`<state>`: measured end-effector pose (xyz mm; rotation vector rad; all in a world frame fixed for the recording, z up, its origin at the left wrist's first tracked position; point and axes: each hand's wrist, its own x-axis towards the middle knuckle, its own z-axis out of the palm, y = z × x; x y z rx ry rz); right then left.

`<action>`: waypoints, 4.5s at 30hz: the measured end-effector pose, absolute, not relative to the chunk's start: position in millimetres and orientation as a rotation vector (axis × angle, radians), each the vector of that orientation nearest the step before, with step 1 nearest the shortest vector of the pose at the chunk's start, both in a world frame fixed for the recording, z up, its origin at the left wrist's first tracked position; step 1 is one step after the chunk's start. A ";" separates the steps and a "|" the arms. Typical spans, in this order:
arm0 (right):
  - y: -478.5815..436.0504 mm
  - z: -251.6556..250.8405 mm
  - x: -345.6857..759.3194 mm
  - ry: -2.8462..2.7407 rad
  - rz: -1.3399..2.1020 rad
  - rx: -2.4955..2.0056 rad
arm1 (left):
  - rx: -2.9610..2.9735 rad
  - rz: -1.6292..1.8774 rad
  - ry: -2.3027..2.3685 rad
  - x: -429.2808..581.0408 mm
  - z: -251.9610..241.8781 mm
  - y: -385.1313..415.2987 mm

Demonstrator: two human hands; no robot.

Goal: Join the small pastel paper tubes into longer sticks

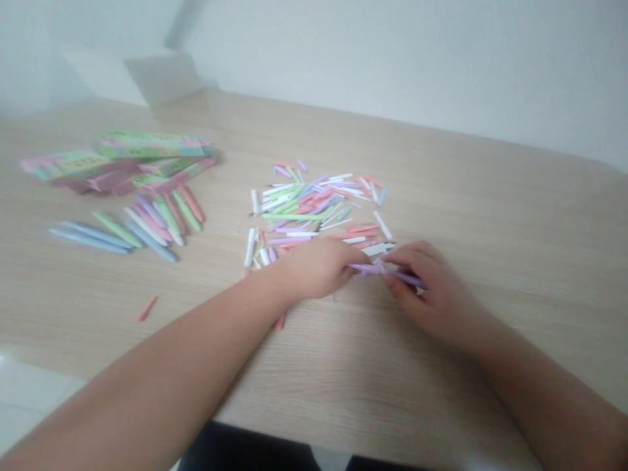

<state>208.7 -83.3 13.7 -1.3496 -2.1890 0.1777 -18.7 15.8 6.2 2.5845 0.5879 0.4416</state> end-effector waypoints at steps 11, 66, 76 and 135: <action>-84.2 4.1 223.6 -1.950 0.274 -1.448 | 2.543 0.457 0.590 -20.1 8.5 14.5; -83.9 7.3 226.0 -1.814 0.564 -1.616 | 2.573 0.518 0.595 -16.4 10.3 9.9; -80.3 9.0 228.4 -2.065 0.451 -1.433 | 2.533 0.516 0.592 -15.9 7.8 12.6; -77.7 8.6 227.8 -2.027 0.420 -1.728 | 2.512 0.591 0.773 -26.2 9.6 31.0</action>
